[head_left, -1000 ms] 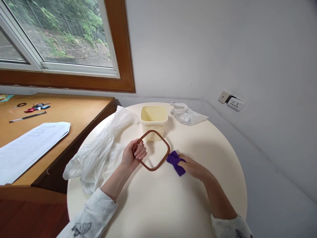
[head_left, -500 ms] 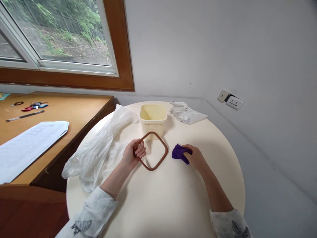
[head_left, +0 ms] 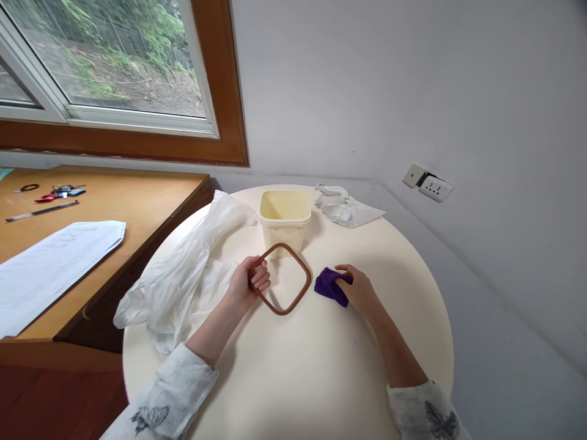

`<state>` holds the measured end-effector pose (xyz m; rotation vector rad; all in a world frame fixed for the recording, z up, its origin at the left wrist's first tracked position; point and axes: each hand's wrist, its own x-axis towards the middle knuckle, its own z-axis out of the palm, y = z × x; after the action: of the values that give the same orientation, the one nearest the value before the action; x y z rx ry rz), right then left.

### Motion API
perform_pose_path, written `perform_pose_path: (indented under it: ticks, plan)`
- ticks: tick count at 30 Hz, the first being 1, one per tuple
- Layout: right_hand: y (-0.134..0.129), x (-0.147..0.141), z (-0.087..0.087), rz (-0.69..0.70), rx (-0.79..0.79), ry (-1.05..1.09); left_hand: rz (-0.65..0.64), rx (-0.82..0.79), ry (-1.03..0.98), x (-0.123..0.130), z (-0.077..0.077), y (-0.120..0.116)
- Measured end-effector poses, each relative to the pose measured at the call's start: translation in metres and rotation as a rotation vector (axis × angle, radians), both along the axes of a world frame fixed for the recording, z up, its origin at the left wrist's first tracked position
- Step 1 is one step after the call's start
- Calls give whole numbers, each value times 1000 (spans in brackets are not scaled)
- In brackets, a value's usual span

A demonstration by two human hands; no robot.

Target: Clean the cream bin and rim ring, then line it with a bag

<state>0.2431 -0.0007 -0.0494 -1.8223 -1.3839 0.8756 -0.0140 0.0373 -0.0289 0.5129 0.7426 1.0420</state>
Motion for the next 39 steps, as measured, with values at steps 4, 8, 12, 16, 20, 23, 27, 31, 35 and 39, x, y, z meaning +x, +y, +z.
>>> perform_pose_path:
  ticks: [4,8,12,16,20,23,27,31,35,39]
  plan:
    - [0,0,1,95,58,170,-2,-20,20,1,0,-1]
    - [-2,1,-2,27,-17,-114,-4,-49,51,1,-2,0]
    - [-1,6,-6,-46,37,-380,-3,-69,76,1,-5,0]
    - [1,9,-8,-111,160,-492,-2,-78,86,2,-5,1]
    - [0,5,-7,-66,263,-402,-3,-84,87,1,-5,2]
    - [-4,-2,-4,132,254,-322,-6,-87,83,1,-6,2]
    - [-5,-9,-3,336,151,-353,-8,-85,75,1,-6,2]
    - [-2,-6,-8,276,115,-417,-7,-89,67,2,-4,2]
    - [2,-1,-13,185,78,-484,-8,-95,65,2,-3,2]
    - [1,4,-13,109,57,-512,-6,-97,63,2,-3,2]
